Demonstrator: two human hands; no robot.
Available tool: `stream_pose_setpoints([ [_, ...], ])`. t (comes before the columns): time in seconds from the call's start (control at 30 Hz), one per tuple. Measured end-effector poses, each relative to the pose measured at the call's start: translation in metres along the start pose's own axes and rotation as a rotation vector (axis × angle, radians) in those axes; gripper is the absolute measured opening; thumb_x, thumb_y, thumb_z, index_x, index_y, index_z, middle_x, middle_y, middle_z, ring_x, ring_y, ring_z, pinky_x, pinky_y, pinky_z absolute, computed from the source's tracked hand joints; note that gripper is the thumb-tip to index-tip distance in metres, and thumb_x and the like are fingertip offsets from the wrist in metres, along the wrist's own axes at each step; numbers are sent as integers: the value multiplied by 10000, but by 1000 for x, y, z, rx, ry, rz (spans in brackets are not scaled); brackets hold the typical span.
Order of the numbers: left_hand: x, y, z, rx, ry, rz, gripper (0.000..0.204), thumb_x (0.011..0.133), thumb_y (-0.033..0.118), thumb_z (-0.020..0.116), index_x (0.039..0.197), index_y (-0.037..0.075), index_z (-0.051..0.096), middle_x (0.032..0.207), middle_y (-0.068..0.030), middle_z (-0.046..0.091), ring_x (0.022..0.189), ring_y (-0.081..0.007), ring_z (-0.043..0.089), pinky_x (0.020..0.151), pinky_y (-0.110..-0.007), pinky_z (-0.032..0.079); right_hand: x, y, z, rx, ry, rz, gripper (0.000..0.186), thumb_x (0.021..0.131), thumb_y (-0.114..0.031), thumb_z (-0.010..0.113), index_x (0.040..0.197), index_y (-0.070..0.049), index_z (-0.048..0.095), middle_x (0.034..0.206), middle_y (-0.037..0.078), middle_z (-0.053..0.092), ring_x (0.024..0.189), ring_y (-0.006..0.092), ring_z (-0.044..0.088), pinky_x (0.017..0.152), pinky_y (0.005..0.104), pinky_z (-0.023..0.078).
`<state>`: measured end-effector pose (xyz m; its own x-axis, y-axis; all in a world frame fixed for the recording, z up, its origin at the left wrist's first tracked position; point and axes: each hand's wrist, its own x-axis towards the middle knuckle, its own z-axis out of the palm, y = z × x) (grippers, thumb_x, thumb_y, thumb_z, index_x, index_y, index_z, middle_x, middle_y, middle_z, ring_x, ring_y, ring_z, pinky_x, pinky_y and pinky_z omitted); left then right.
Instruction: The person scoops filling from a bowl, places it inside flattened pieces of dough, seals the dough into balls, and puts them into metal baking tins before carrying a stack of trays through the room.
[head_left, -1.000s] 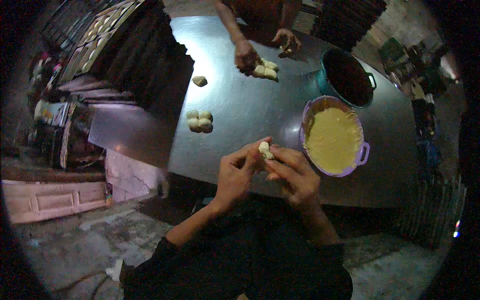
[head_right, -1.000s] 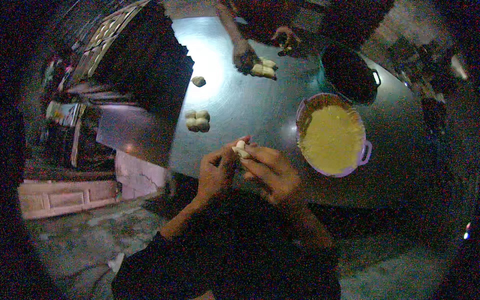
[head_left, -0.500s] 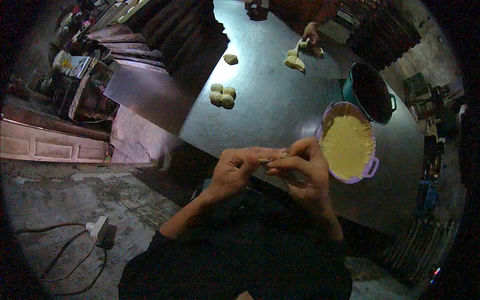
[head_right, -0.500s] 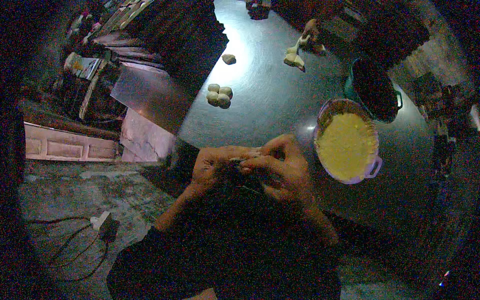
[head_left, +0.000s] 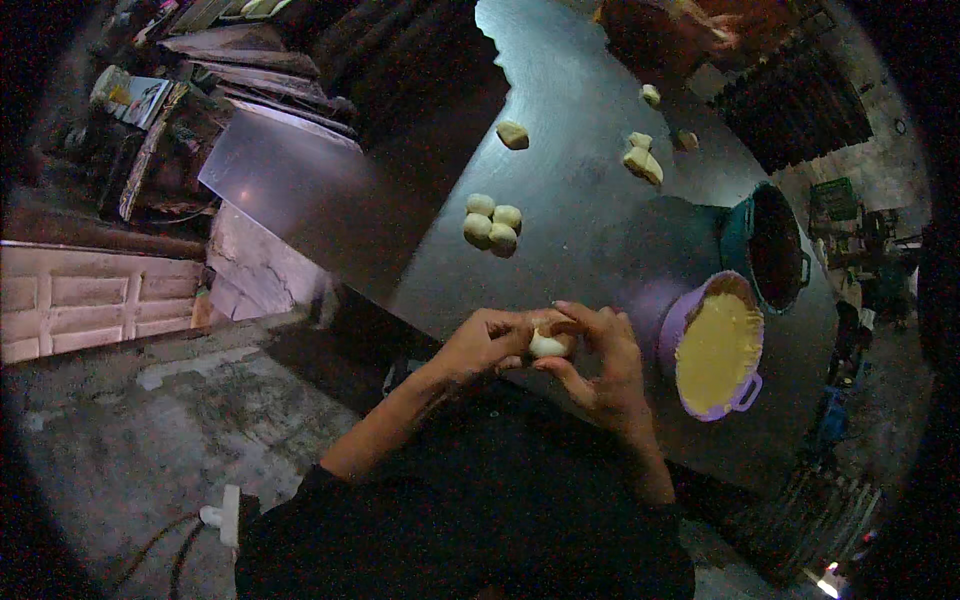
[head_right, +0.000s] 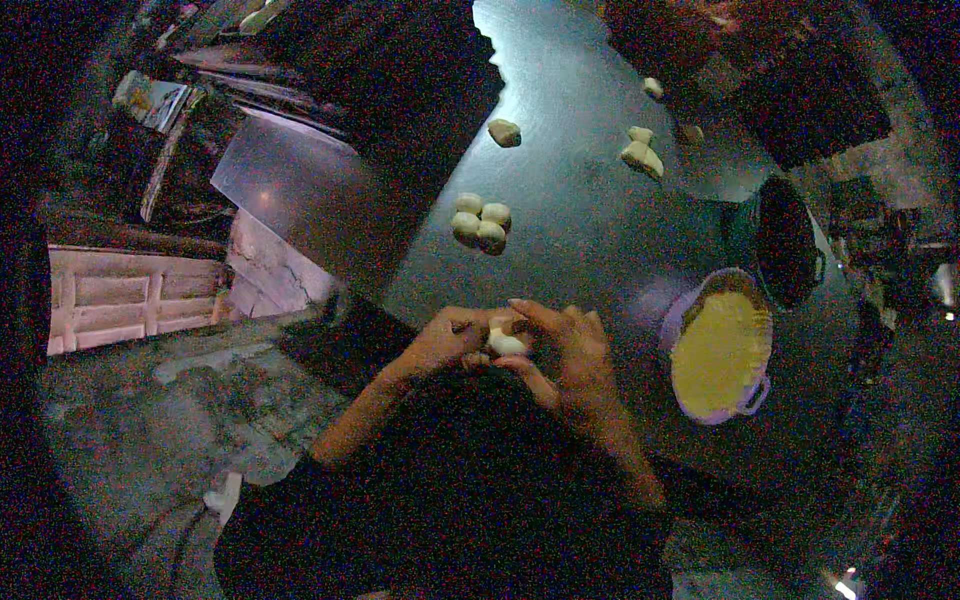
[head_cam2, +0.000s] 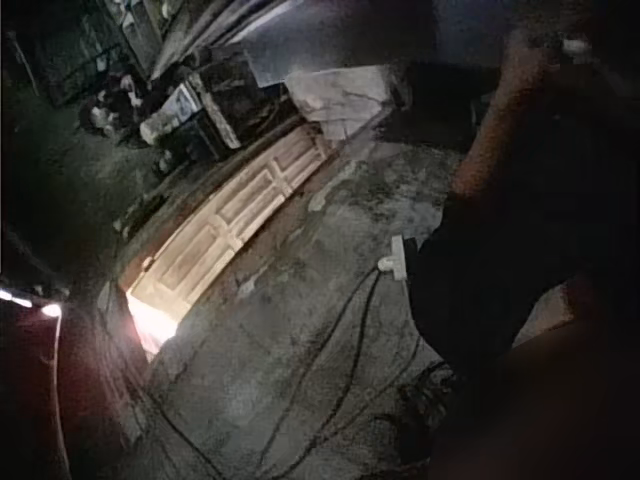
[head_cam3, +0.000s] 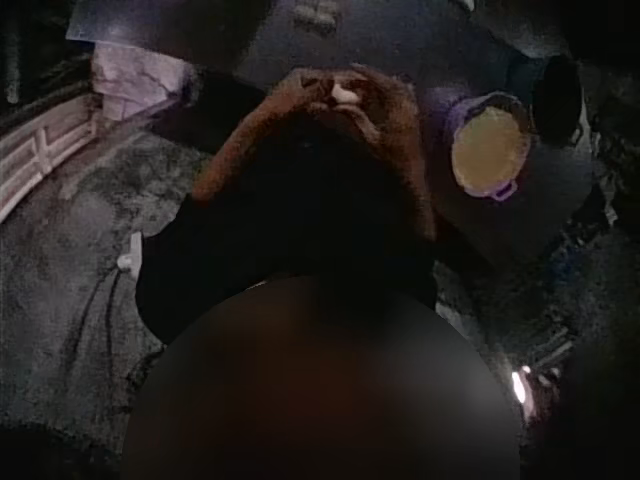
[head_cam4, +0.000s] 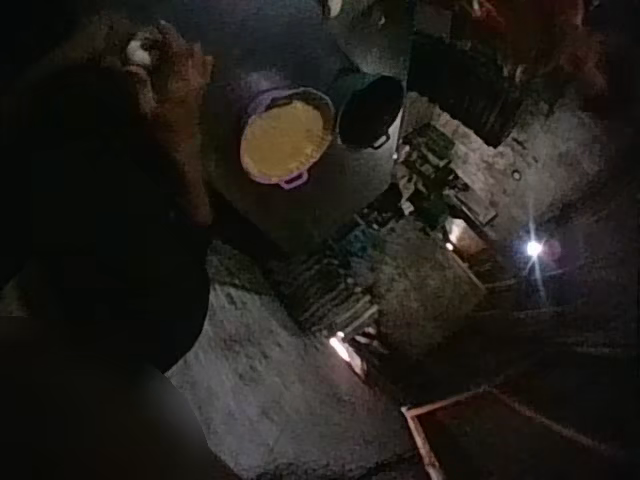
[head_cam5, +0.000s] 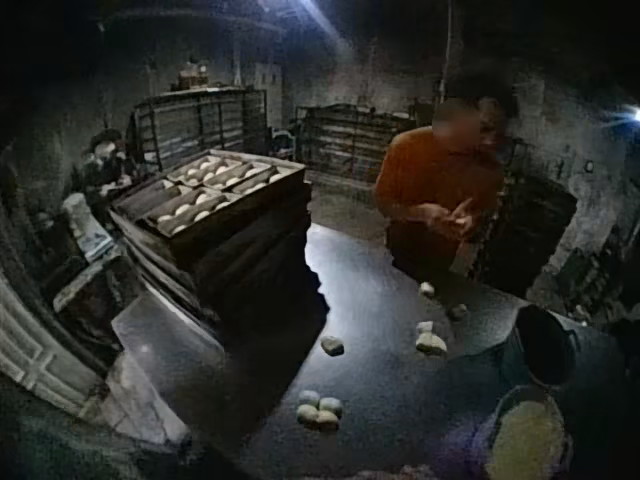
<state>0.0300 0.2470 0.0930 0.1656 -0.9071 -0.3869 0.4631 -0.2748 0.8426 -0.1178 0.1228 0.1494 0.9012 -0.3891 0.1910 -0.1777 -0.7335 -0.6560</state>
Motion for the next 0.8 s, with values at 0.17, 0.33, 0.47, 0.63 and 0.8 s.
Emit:
stream_pose_setpoints([
  [0.17, 37, -25, -41, 179, 194, 190, 262, 921, 234, 660, 1061, 17, 706, 1037, -75, 671, 944, -147, 614, 787, -283, 480, 21, 33, 77, 496, 80, 500, 505, 739, -108, 816, 1157, -79, 533, 995, 50, 640, 924, 180, 605, 793, 318, 508],
  [0.33, 77, -48, -81, 299, 366, 266, 317, 916, 203, 657, 1194, 55, 632, 931, -56, 645, 882, -140, 605, 739, -291, 476, 45, 84, 117, 800, -10, 886, 435, 770, -72, 792, 1116, -89, 529, 978, 14, 629, 887, 116, 606, 766, 277, 513],
  [0.47, 93, -34, -120, 406, 384, 198, 405, 924, 196, 640, 1305, 90, 549, 908, -38, 630, 842, -125, 596, 695, -291, 475, 59, 128, 131, -82, 235, 632, 203, 876, -135, 683, 1043, -42, 617, 992, 107, 616, 873, 250, 623, 757, 332, 510],
  [0.63, 89, -16, -153, 342, 373, 135, 263, 962, 164, 569, 1203, 73, 623, 839, -62, 681, 745, -90, 615, 676, -255, 475, 64, 149, 153, -51, 172, 567, 202, 905, -145, 616, 1072, -53, 681, 1092, 188, 569, 920, 336, 605, 795, 394, 502],
  [0.8, 61, -5, -154, 279, 458, -46, 222, 961, 199, 579, 1113, 67, 673, 833, -39, 664, 700, -87, 595, 660, -258, 479, 138, 187, 134, -25, 171, 443, 243, 927, -203, 580, 1065, -23, 668, 1045, 189, 616, 957, 353, 599, 858, 441, 472],
])
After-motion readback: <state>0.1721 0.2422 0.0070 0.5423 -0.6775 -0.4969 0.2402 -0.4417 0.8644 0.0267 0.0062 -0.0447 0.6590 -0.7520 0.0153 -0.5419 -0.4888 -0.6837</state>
